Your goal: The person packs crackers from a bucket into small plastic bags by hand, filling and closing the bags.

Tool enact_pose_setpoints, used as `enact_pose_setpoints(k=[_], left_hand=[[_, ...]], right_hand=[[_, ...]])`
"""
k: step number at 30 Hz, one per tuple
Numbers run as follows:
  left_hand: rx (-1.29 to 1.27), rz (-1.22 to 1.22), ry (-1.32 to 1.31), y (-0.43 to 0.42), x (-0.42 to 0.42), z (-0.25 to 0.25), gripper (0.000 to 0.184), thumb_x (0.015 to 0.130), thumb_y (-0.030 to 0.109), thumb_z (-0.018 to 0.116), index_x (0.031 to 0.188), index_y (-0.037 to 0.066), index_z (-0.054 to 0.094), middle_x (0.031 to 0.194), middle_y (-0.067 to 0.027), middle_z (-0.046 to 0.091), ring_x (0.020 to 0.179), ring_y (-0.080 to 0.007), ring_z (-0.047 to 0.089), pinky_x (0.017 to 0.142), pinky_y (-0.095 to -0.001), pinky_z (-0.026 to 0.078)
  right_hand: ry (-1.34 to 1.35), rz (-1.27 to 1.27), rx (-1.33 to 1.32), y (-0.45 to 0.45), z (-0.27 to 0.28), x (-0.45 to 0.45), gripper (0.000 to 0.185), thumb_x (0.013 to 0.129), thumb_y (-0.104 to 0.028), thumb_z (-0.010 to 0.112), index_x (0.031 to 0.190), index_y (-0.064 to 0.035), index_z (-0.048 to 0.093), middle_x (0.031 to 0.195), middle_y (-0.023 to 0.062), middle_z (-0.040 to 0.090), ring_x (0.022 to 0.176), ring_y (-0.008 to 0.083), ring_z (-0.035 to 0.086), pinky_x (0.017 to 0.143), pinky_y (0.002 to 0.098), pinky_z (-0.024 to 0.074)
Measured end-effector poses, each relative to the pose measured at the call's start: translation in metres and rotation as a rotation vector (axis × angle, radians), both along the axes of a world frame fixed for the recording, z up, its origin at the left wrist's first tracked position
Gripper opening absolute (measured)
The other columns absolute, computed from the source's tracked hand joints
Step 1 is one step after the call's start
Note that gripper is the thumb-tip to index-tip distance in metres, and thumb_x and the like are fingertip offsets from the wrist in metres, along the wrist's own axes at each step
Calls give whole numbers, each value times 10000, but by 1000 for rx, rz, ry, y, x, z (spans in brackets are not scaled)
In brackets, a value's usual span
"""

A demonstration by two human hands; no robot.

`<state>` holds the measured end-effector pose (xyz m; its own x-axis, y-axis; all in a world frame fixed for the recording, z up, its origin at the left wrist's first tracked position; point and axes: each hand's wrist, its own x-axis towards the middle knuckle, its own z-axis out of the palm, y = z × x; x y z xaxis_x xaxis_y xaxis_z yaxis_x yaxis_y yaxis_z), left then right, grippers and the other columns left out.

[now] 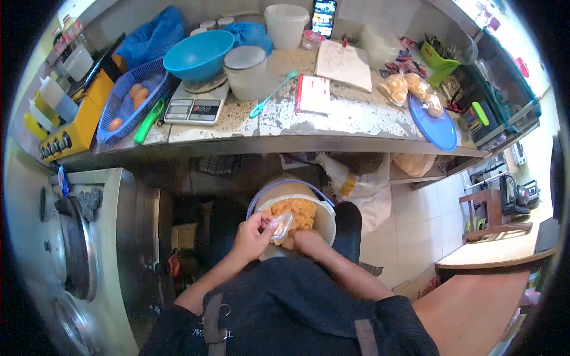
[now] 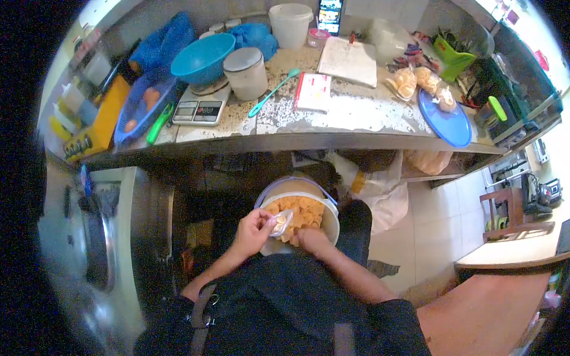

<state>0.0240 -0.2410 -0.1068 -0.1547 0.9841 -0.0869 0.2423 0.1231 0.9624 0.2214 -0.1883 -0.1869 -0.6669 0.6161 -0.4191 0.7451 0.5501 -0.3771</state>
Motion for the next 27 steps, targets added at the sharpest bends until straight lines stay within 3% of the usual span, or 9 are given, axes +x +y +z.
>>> enact_pose_setpoints(k=[3, 5, 7, 9, 11, 15, 19, 21, 27], left_hand=[[24, 2, -65, 1, 0, -6, 142, 856, 117, 633, 906, -3, 577, 709, -46, 630, 669, -76, 586, 607, -256, 483], [-55, -16, -260, 0, 0, 3, 141, 912, 119, 575, 970, -7, 551, 821, -56, 640, 756, -99, 607, 678, -256, 491], [-74, -52, -358, 1, -3, -4, 143, 925, 112, 557, 998, -4, 515, 828, -50, 631, 758, -89, 601, 693, -243, 489], [-99, -67, -427, 1, -3, -7, 138, 927, 101, 550, 1013, 5, 501, 817, -51, 626, 753, -92, 602, 691, -246, 495], [-120, -73, -473, 2, 0, -3, 135, 928, 95, 545, 1019, 10, 492, 824, -55, 627, 758, -95, 604, 686, -248, 498], [-111, -94, -618, 3, 7, -3, 109, 933, 79, 529, 1011, 28, 473, 849, -65, 628, 775, -106, 609, 680, -258, 506], [-119, -100, -630, 0, 7, -8, 103, 929, 62, 529, 1009, 27, 475, 877, -64, 622, 809, -110, 610, 751, -259, 500], [-136, -103, -632, -2, 6, -8, 97, 931, 65, 527, 1000, 31, 468, 878, -59, 616, 818, -109, 607, 754, -260, 499], [-89, -78, -600, -3, 6, -8, 81, 932, 69, 519, 994, 47, 473, 840, -58, 621, 742, -100, 603, 648, -244, 493]], right_hand=[[423, -413, -148, 9, 7, 10, 278, 829, -140, 570, 1099, -79, 592, 944, 163, 660, 863, 320, 643, 769, 408, 523], [573, -400, -65, 10, 24, 18, 279, 856, -119, 605, 1118, -34, 565, 908, 103, 662, 801, 243, 640, 710, 356, 531], [937, -632, -504, 9, 70, 18, 328, 874, -129, 628, 1160, -1, 532, 879, 58, 645, 734, 145, 608, 626, 282, 518], [1022, -759, -719, 11, 101, 24, 371, 863, -116, 653, 1184, 6, 512, 864, 56, 637, 690, 82, 581, 557, 214, 480], [1049, -827, -780, 8, 122, 21, 364, 855, -81, 653, 1180, 9, 516, 863, 53, 635, 649, 72, 569, 524, 218, 470], [1127, -691, -744, 7, 124, 6, 383, 844, -53, 658, 1195, 12, 520, 910, 58, 638, 655, 81, 571, 555, 224, 487], [998, -572, -528, 4, 119, -9, 435, 844, -32, 648, 1257, 3, 518, 922, 30, 634, 718, 71, 571, 637, 212, 492], [762, -511, -353, 6, 125, -6, 470, 846, -6, 636, 1292, -9, 486, 1032, 60, 625, 812, 72, 589, 709, 227, 506], [1003, -628, -426, 10, 116, 2, 428, 853, 17, 609, 1268, -17, 509, 940, 32, 620, 829, 76, 582, 736, 220, 494]])
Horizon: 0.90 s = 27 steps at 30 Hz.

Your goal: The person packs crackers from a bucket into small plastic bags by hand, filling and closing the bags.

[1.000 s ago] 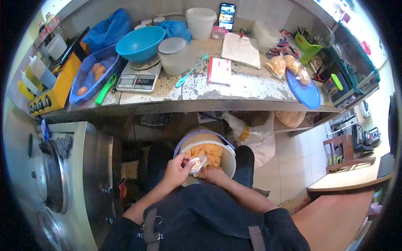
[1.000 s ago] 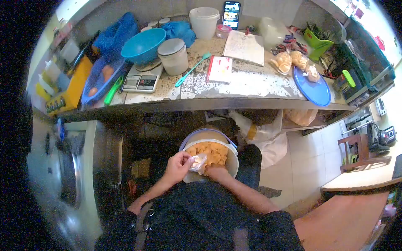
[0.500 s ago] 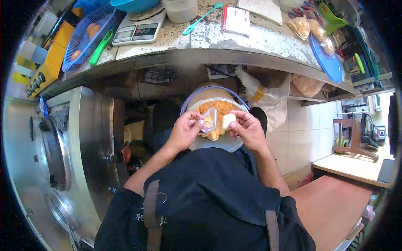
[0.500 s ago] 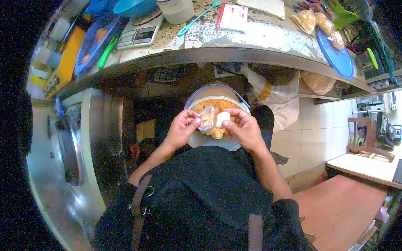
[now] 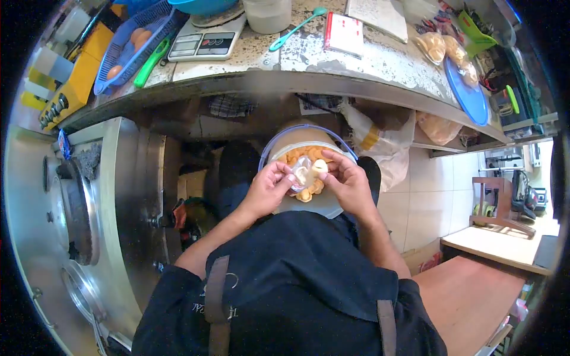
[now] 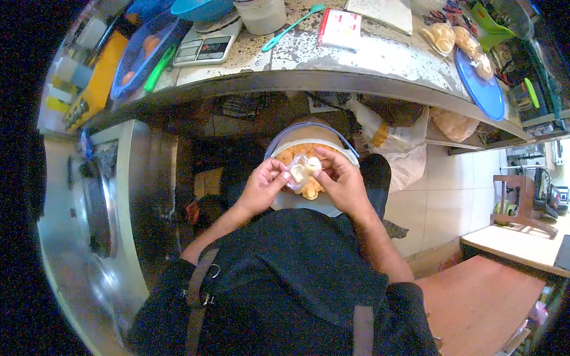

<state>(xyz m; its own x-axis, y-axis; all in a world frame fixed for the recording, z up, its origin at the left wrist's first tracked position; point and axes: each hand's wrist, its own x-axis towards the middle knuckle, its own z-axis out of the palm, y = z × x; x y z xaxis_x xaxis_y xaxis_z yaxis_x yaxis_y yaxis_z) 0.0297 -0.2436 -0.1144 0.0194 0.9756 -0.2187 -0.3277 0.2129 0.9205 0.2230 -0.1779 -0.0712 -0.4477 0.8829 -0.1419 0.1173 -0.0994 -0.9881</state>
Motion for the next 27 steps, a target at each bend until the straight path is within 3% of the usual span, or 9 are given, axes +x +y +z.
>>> enact_pose_setpoints(k=[3, 6, 8, 9, 16, 18, 20, 22, 27], left_hand=[[31, 38, 204, 2, -3, -1, 70, 911, 81, 549, 946, 36, 508, 787, -41, 621, 691, -82, 589, 601, -237, 470], [82, 79, 454, 4, -8, 6, 101, 866, 91, 591, 916, 16, 544, 700, -45, 608, 622, -84, 574, 553, -256, 450], [111, 66, 565, 4, -9, 22, 123, 847, 90, 601, 933, 15, 555, 670, -53, 596, 602, -95, 572, 545, -268, 448], [140, 55, 676, 5, -9, 34, 151, 828, 89, 610, 951, 13, 566, 641, -61, 583, 583, -106, 570, 536, -281, 445], [293, 84, 881, 20, -16, 64, 197, 822, 79, 605, 1014, 47, 577, 632, -73, 576, 574, -113, 574, 529, -289, 445], [234, 139, 774, 29, -26, 65, 198, 845, 82, 596, 1037, 41, 567, 669, -51, 596, 595, -114, 578, 555, -291, 467], [206, 41, 280, 43, -41, 47, 365, 923, 174, 556, 1248, 68, 430, 1050, -64, 606, 903, -117, 578, 809, -264, 476], [134, -64, -155, 46, -35, 63, 438, 942, 327, 528, 1294, 94, 410, 1171, -62, 552, 1015, -148, 558, 885, -306, 459], [157, -300, -422, 61, -7, 57, 575, 942, 493, 420, 1371, 122, 329, 1311, -65, 474, 1205, -193, 472, 1000, -378, 392]], right_hand=[[-20, 26, -63, 3, 4, 11, 456, 825, -54, 672, 1250, -7, 514, 987, 81, 648, 866, 125, 612, 776, 254, 504], [-530, 223, -32, 1, 17, 16, 536, 756, -126, 745, 1248, -97, 536, 1123, 158, 608, 961, 215, 615, 850, 312, 499], [-661, 159, 668, -8, 10, 12, 569, 698, -125, 780, 1224, -163, 566, 1196, 164, 558, 1022, 268, 589, 855, 338, 496], [-571, 176, 565, -6, 11, 6, 514, 660, -158, 793, 1141, -205, 616, 1269, 186, 506, 1099, 358, 538, 908, 411, 460], [-572, 328, 997, 18, 1, -11, 298, 660, -139, 765, 944, -144, 674, 1275, 162, 512, 1128, 352, 519, 947, 438, 417], [-430, 310, 977, 24, 21, -9, 212, 673, -116, 747, 875, -115, 681, 1277, 155, 511, 1136, 344, 513, 939, 437, 422], [-387, 306, 978, 34, 49, -11, 201, 690, -126, 748, 878, -103, 683, 1281, 146, 512, 1142, 340, 509, 952, 432, 412], [-259, 284, 928, 45, 68, -14, 184, 708, -141, 750, 876, -103, 687, 1287, 143, 505, 1154, 332, 503, 969, 425, 397], [-319, 316, 1157, 76, 118, -32, 154, 721, -163, 749, 815, -69, 672, 1139, 100, 615, 1156, 295, 511, 972, 416, 398]])
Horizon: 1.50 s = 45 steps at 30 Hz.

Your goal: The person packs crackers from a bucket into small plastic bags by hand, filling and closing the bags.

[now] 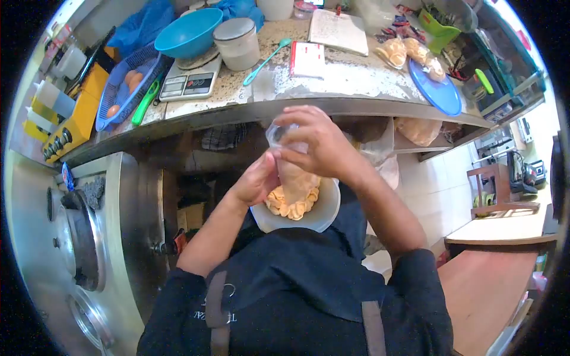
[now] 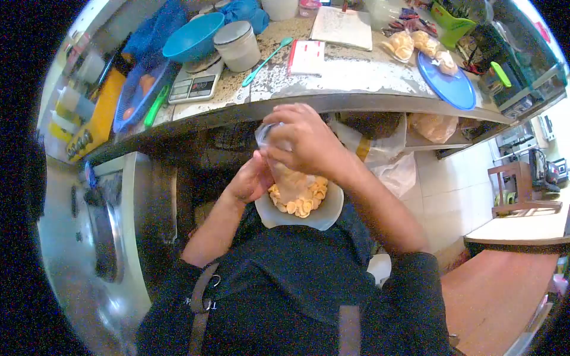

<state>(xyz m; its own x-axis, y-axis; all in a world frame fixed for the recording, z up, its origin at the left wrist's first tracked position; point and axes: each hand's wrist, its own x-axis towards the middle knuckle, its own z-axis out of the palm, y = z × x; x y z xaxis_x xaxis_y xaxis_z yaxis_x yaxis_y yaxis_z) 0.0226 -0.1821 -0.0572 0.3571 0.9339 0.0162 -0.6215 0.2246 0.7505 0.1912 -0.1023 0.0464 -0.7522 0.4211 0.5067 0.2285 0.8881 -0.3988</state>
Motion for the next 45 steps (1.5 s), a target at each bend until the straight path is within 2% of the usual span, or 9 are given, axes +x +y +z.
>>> enact_pose_setpoints(k=[8, 12, 16, 17, 19, 29, 39, 41, 45], left_hand=[[-39, -247, -303, 13, 17, 36, 1057, 706, 853, 319, 1409, 64, 298, 1393, -117, 411, 1268, -270, 430, 1061, -450, 339], [-94, -199, -109, 14, 20, 31, 1194, 605, 921, 309, 1418, 47, 278, 1400, -133, 401, 1279, -270, 419, 1049, -446, 356], [-157, -111, -46, 16, 10, 16, 996, 722, 862, 247, 1320, 90, 438, 1222, -38, 561, 1124, -200, 531, 952, -383, 436], [-186, -418, -702, 19, 8, 3, 1027, 780, 815, 133, 1316, -9, 432, 1289, -102, 525, 1212, -217, 478, 1017, -352, 374], [-216, -83, 139, 8, 17, 18, 674, 963, 558, 239, 1318, 21, 439, 1305, -72, 513, 1192, -209, 497, 982, -367, 418], [-120, -414, 628, -11, 30, -18, 228, 809, 27, 579, 1035, 22, 612, 997, -52, 635, 818, -149, 611, 692, -286, 497], [-176, -204, 462, 0, 1, -47, 25, 857, 50, 553, 855, 50, 528, 754, -36, 591, 636, -110, 554, 603, -263, 487], [-156, -139, 465, -5, -1, -42, 58, 867, 63, 551, 832, 58, 505, 737, -31, 579, 615, -109, 540, 593, -266, 485], [-86, 39, 471, -21, -5, -41, 67, 887, 79, 544, 848, 64, 490, 752, -31, 570, 632, -112, 552, 586, -268, 484]], right_hand=[[-36, -43, -405, 35, 19, -15, 277, 786, -258, 739, 767, -17, 604, 687, 67, 566, 620, 158, 508, 593, 297, 433], [5, 9, -376, 29, 10, -14, 263, 779, -260, 731, 814, -17, 638, 782, 106, 605, 710, 221, 572, 649, 333, 463], [-41, 73, -49, 2, 5, 10, 191, 725, -227, 722, 806, -61, 674, 984, 111, 618, 974, 308, 569, 817, 415, 456], [-14, 69, 15, -7, -5, 14, 162, 702, -207, 714, 780, -70, 679, 989, 103, 625, 959, 296, 575, 810, 412, 456], [46, 29, 32, -27, -24, 18, 116, 638, -210, 684, 694, -109, 682, 821, 69, 595, 848, 277, 572, 742, 402, 444], [-57, -128, 159, -98, -103, 28, 125, 654, -219, 626, 671, -105, 675, 731, 68, 628, 777, 270, 609, 707, 410, 426], [-461, -88, -309, -107, -88, 48, 154, 754, -223, 625, 735, -75, 657, 722, 110, 628, 747, 300, 621, 680, 417, 456], [298, -117, -652, -100, -125, 60, 192, 810, -238, 615, 840, -49, 633, 829, 133, 630, 824, 317, 613, 723, 416, 472], [123, -468, -519, -99, -161, 78, 267, 817, -211, 592, 1017, -35, 573, 915, 189, 622, 907, 343, 610, 741, 446, 484]])
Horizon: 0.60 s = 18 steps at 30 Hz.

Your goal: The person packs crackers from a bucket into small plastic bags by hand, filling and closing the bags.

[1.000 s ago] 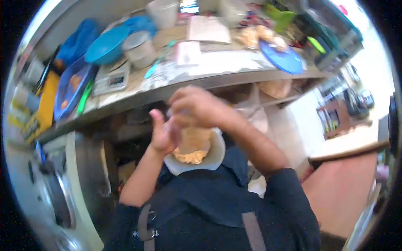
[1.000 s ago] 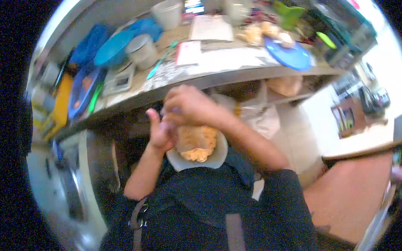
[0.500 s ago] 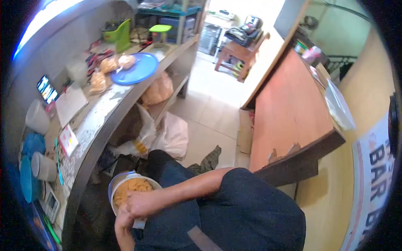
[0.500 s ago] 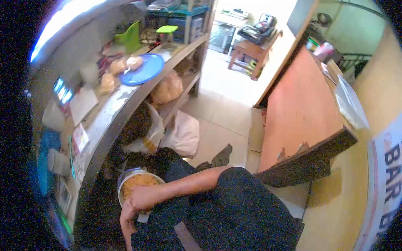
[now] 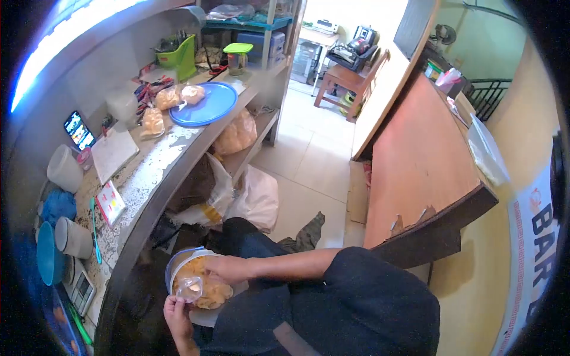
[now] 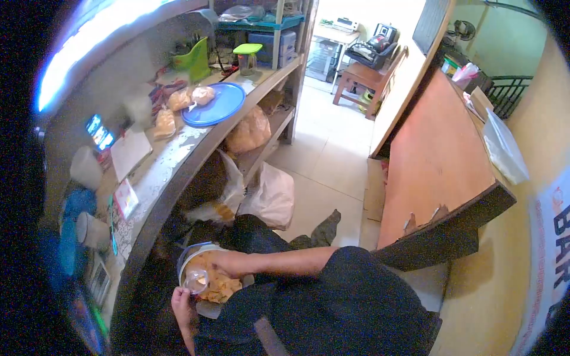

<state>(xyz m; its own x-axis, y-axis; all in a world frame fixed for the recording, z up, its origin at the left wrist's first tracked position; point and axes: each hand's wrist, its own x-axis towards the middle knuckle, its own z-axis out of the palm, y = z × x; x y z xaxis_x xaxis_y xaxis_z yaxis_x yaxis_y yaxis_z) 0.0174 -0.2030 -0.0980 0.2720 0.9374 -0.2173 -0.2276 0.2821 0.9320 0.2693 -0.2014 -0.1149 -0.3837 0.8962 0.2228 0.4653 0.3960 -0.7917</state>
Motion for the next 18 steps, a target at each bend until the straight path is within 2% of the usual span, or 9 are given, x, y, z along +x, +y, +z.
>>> enact_pose_setpoints(k=[1, 3, 4, 6, 8, 10, 12, 15, 18], left_hand=[[22, 41, 16, -6, -1, 1, 72, 894, 82, 539, 848, 65, 486, 756, -31, 569, 635, -114, 553, 583, -267, 483], [-2, 77, 17, -13, 0, 0, 72, 899, 83, 535, 850, 64, 485, 762, -30, 570, 638, -114, 553, 589, -267, 484], [-24, 110, 11, -16, 1, -1, 72, 904, 83, 531, 853, 64, 484, 768, -29, 571, 642, -113, 553, 594, -267, 485], [-27, 129, -22, -20, 1, -4, 72, 910, 79, 528, 854, 63, 485, 771, -27, 565, 651, -109, 544, 613, -263, 481], [-94, 137, -78, -23, -2, -9, 73, 914, 77, 528, 856, 61, 486, 776, -28, 559, 666, -105, 539, 631, -260, 477], [-88, 166, -97, -29, -1, -3, 70, 916, 81, 530, 863, 63, 488, 779, -28, 559, 681, -107, 547, 632, -265, 480], [-101, 166, -105, -32, 1, -1, 58, 916, 83, 529, 875, 68, 492, 784, -27, 567, 690, -117, 557, 636, -277, 483], [-131, 177, -105, -37, 5, -2, 49, 916, 85, 528, 883, 72, 495, 790, -29, 575, 693, -125, 564, 641, -285, 487], [-145, 190, -96, -36, 8, 1, 46, 917, 89, 528, 888, 72, 496, 793, -33, 584, 690, -129, 567, 646, -287, 491]], right_hand=[[9, 8, -3, 2, -18, -7, 267, 817, -211, 592, 1017, -35, 573, 915, 189, 622, 907, 343, 610, 741, 446, 484], [-622, 237, -266, 12, -54, -27, 336, 785, -218, 608, 1061, -33, 553, 868, 211, 622, 892, 366, 621, 714, 473, 492], [-615, 248, -265, 13, -63, -32, 336, 785, -218, 608, 1061, -33, 553, 868, 211, 622, 892, 366, 621, 714, 473, 492], [-680, 442, -259, 14, -80, -43, 394, 750, -245, 625, 1072, -29, 554, 824, 205, 632, 856, 379, 632, 699, 483, 501], [-621, 368, -198, 10, -129, -52, 392, 744, -256, 627, 1058, -28, 568, 813, 195, 639, 846, 373, 636, 705, 477, 505], [-560, 295, -136, 12, -136, -61, 391, 738, -267, 629, 1043, -26, 582, 801, 184, 645, 837, 368, 640, 712, 471, 508], [-644, 429, -2, 13, -135, -60, 352, 723, -258, 641, 983, -23, 619, 825, 186, 650, 850, 339, 647, 721, 465, 511], [-618, 358, -80, 7, -125, -56, 309, 706, -245, 646, 930, -31, 645, 830, 188, 654, 835, 327, 654, 720, 448, 518], [-657, 387, -111, 8, -115, -52, 315, 706, -231, 641, 942, -23, 640, 838, 198, 656, 812, 330, 658, 715, 441, 523]])
